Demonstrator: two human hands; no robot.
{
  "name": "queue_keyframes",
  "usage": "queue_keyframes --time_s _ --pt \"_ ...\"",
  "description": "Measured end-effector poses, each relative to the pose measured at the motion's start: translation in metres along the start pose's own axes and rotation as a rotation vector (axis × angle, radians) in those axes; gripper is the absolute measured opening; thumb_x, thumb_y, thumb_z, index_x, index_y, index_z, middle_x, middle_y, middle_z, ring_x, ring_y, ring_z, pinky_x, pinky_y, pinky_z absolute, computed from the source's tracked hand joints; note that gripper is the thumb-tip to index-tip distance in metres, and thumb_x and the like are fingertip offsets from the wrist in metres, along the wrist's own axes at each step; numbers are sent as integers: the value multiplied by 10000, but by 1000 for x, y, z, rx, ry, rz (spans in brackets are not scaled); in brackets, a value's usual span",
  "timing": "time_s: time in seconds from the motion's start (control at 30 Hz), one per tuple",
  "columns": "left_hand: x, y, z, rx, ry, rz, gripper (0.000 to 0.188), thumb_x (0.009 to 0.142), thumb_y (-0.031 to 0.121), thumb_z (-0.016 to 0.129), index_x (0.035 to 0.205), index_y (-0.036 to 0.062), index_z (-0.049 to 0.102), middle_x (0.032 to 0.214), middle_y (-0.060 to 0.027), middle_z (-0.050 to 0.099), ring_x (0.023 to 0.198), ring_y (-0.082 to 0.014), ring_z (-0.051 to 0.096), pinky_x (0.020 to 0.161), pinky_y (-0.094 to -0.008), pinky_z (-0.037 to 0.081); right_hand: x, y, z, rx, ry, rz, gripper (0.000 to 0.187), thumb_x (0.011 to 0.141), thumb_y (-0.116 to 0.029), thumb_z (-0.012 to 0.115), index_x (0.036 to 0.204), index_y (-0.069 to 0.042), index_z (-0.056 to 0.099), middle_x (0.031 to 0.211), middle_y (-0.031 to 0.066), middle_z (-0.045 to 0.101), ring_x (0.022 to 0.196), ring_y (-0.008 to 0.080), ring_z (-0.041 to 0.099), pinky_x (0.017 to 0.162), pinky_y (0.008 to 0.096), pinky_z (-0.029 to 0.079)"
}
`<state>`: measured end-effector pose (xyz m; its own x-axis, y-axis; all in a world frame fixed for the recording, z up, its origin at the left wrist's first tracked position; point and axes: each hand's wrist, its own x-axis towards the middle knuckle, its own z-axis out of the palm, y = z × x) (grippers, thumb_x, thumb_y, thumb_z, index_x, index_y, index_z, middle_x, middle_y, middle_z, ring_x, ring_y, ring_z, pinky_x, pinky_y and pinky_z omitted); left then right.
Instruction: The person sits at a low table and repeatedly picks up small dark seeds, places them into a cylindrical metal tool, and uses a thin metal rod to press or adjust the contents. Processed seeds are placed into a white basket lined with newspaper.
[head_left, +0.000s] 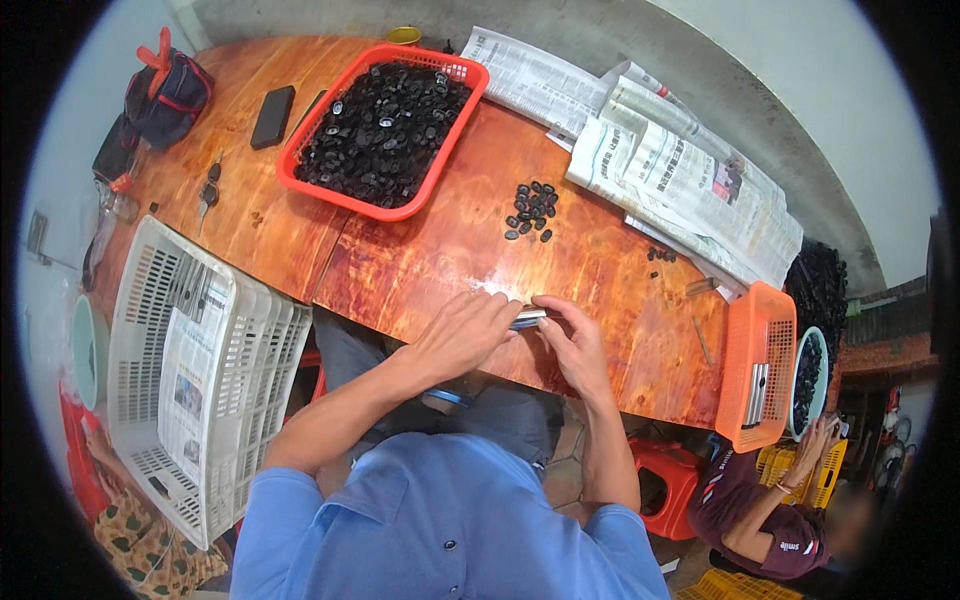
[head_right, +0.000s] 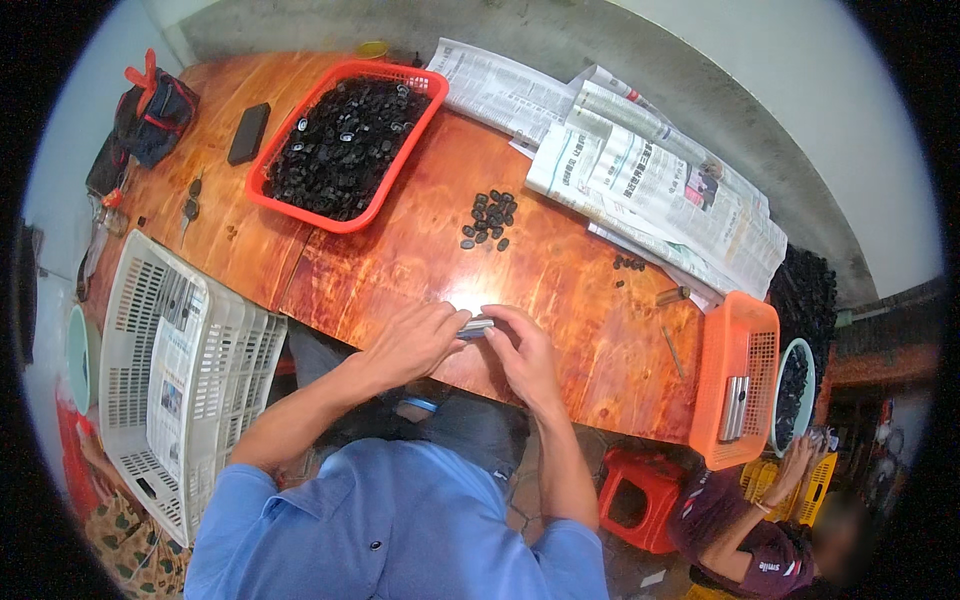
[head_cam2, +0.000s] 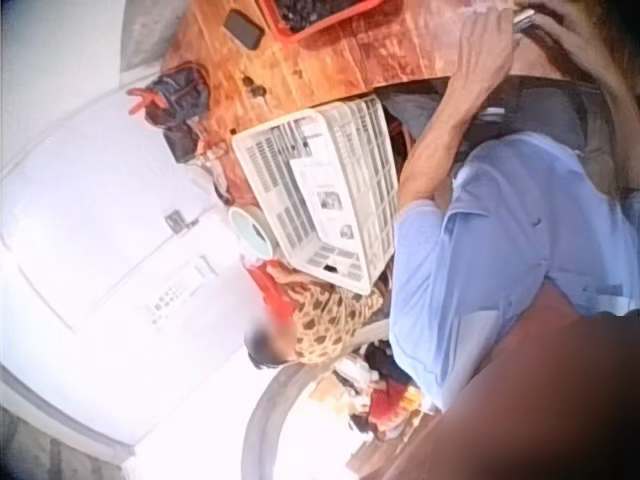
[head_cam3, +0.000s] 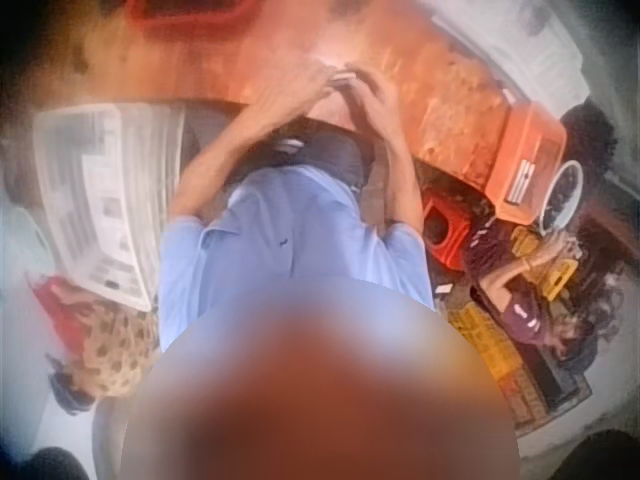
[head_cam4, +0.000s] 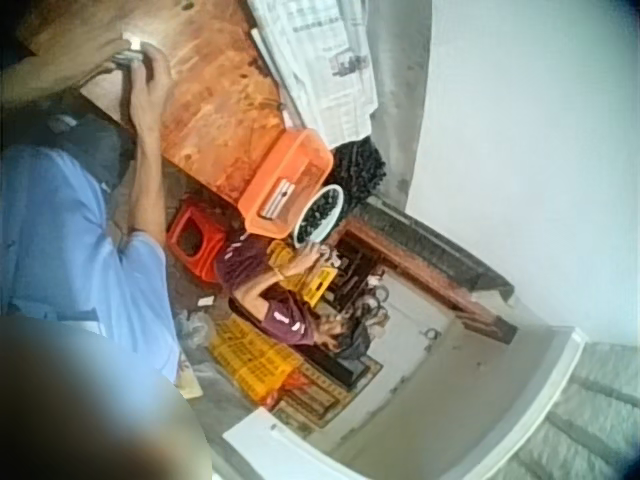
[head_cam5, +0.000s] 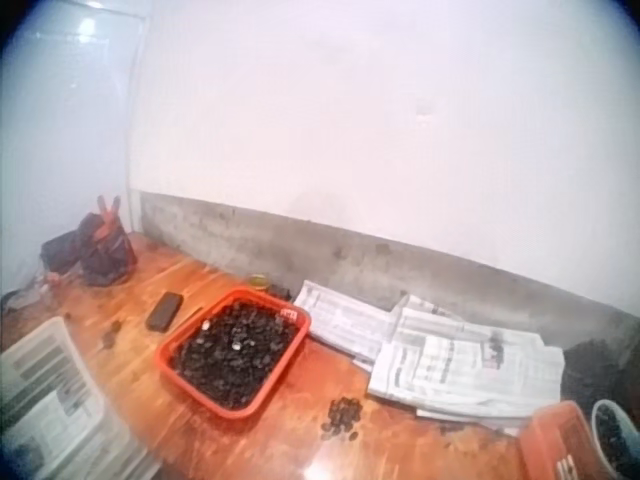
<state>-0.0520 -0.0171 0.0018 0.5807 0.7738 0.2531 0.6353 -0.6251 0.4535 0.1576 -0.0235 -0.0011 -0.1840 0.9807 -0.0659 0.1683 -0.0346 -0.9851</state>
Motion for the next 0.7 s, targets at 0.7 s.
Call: queue_keyframes --time_s 0.7 --pt "-7 -5 29 149 164 74 424 820 119 576 1226 -1 604 984 -77 583 919 -226 562 822 -357 448 -7 15 6 -480 113 -326 196 792 70 690 979 13 694 1055 146 692 972 276 664 834 340 527"
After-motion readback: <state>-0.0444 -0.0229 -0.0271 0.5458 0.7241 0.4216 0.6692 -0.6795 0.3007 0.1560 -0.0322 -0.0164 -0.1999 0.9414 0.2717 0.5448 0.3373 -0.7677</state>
